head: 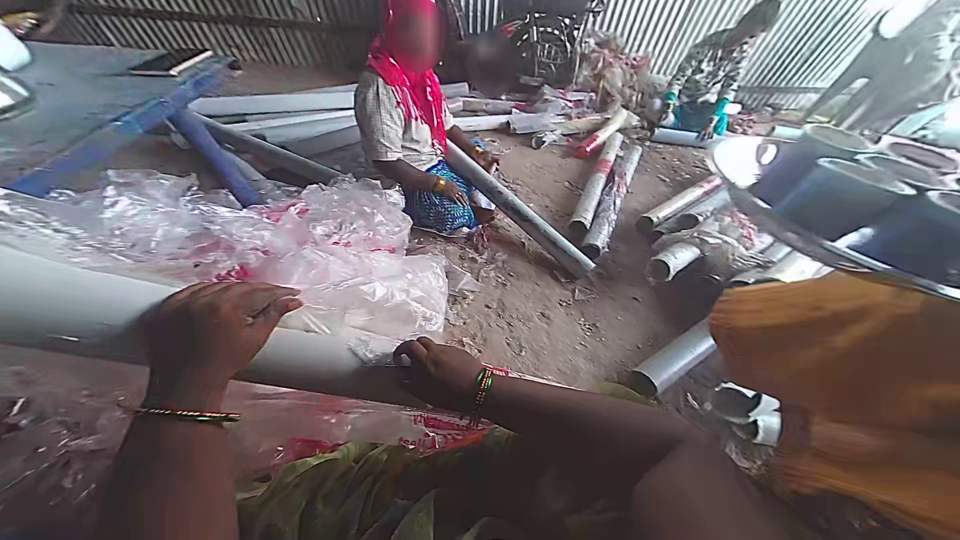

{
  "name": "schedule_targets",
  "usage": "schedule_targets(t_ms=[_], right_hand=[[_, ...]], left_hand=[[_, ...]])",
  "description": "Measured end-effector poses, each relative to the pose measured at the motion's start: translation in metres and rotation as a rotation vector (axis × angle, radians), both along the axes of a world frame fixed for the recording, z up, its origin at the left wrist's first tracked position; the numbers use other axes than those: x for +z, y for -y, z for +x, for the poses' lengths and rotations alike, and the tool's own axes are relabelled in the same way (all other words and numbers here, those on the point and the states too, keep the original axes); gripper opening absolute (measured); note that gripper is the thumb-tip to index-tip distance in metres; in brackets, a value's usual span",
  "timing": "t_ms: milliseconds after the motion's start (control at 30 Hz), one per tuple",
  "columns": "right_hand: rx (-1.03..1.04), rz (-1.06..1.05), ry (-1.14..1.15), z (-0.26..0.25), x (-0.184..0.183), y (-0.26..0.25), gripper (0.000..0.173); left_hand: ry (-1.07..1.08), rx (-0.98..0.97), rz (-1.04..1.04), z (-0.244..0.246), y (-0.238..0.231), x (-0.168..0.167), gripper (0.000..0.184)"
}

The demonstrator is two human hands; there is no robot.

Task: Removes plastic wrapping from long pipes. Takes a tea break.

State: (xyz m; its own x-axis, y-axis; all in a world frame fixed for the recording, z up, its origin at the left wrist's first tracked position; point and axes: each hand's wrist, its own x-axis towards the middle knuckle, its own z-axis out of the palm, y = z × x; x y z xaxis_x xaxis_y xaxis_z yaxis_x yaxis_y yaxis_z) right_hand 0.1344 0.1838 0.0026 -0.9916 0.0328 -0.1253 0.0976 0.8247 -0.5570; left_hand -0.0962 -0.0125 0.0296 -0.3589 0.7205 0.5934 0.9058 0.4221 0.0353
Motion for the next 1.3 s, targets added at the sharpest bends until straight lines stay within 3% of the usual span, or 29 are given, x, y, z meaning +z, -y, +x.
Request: schedule_targets(t_ms=[200, 500, 733, 900, 1033, 1133, 1200, 1300], right_hand=[[-0.047, 0.011, -0.032, 0.003, 0.003, 0.004, 0.033], [-0.013, 0.094, 0.061, 0.001, 0.009, 0.007, 0.029], [-0.067, 0.011, -0.051, 0.004, 0.002, 0.007, 0.027], [-0.159, -0.028, 0.008, 0.003, 0.01, 0.011, 0.029], [-0.235, -0.023, 0.009, -0.001, 0.008, 0.012, 0.031], [-0.24, -0.008, -0.101, 0.0, 0.002, 0.007, 0.031], [-0.224, -0.034, -0.045, -0.004, 0.005, 0.001, 0.033], [-0.223, -0.149, -0.007, -0.005, 0.004, -0.013, 0.05]], left_hand=[[0.066, -0.02, 0.026, -0.037, 0.005, -0.028, 0.059], [0.045, -0.01, 0.013, -0.015, 0.0, -0.012, 0.06], [0.178, 0.0, -0.052, 0.0, -0.006, 0.005, 0.035], [0.085, 0.007, 0.039, -0.004, -0.008, -0.003, 0.036], [0.067, 0.077, 0.051, 0.016, -0.01, 0.011, 0.027], [0.08, 0.104, 0.048, 0.02, -0.012, 0.014, 0.031], [0.059, 0.091, 0.059, 0.018, -0.01, 0.012, 0.033], [0.045, 0.086, 0.075, 0.02, -0.008, 0.011, 0.032]])
